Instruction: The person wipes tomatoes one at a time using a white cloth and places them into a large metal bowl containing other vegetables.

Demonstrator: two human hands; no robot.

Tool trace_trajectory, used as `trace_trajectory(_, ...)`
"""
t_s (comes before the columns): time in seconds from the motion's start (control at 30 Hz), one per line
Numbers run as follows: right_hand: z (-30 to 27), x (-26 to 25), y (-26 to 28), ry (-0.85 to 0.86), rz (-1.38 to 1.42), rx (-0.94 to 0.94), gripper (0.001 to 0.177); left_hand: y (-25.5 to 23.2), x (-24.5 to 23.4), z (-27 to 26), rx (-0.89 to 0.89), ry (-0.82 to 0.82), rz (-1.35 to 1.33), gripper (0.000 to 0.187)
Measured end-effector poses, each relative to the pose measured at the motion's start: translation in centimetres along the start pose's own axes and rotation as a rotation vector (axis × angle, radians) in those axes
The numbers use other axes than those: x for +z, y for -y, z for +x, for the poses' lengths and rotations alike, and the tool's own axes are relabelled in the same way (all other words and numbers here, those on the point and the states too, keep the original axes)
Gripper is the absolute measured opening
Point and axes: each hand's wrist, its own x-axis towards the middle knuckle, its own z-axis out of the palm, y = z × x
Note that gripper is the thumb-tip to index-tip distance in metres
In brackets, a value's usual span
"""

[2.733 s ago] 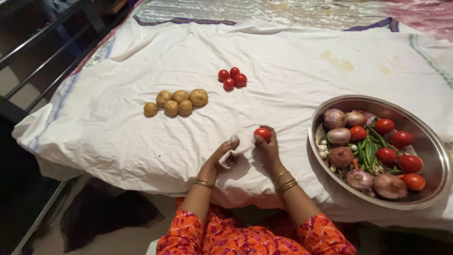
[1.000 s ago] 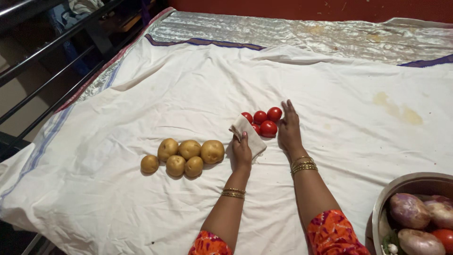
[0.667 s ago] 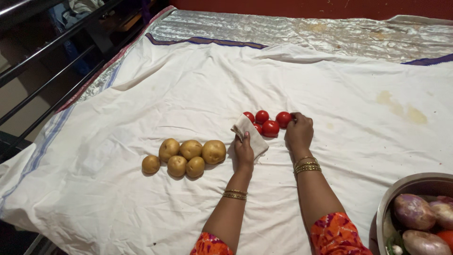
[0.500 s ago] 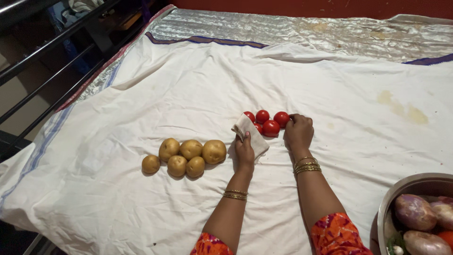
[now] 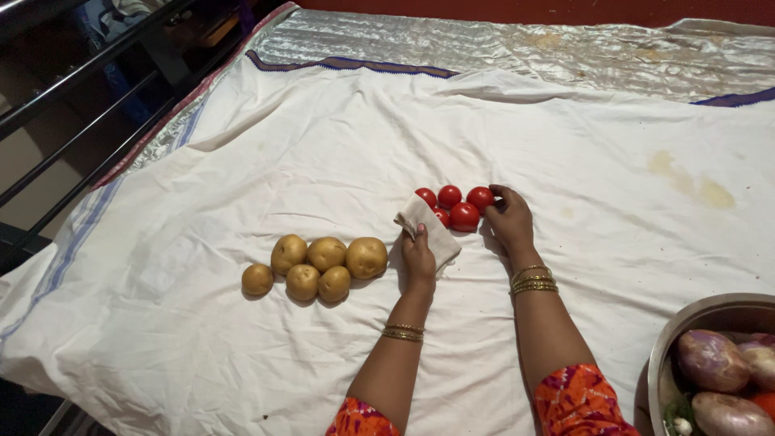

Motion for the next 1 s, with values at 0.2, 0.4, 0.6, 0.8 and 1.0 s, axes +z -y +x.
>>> trace_trajectory(0.2,0.0,-0.2,0.7,0.059,-0.009,0.044,0.038,0.5,0.0,0.2,-0.001,-0.009,-0.015,0.057)
trace_trajectory(0.4,0.3,0.5,-1.1,0.074,0.284,0.114,0.027,0.9,-0.2,0.3,0.026,-0.002,-0.016,0.059)
trace_trajectory(0.6,0.5,0.9,-0.9,-0.015,0.355,0.094,0.032,-0.5,0.3,-0.3,0.070,0.043,-0.030,0.060)
trace_trajectory(0.8,-2.7,0.8,0.3,-0.175,-0.585,-0.544,0.039,-2.1,0.5,-2.2,0.355,-0.063,0.198,0.057)
trace_trajectory(1.0,-7.5,2.0,1.7,-0.194,-0.760,-0.117,0.048,-3.7,0.4,-5.7,0.352,0.075,0.328,0.052)
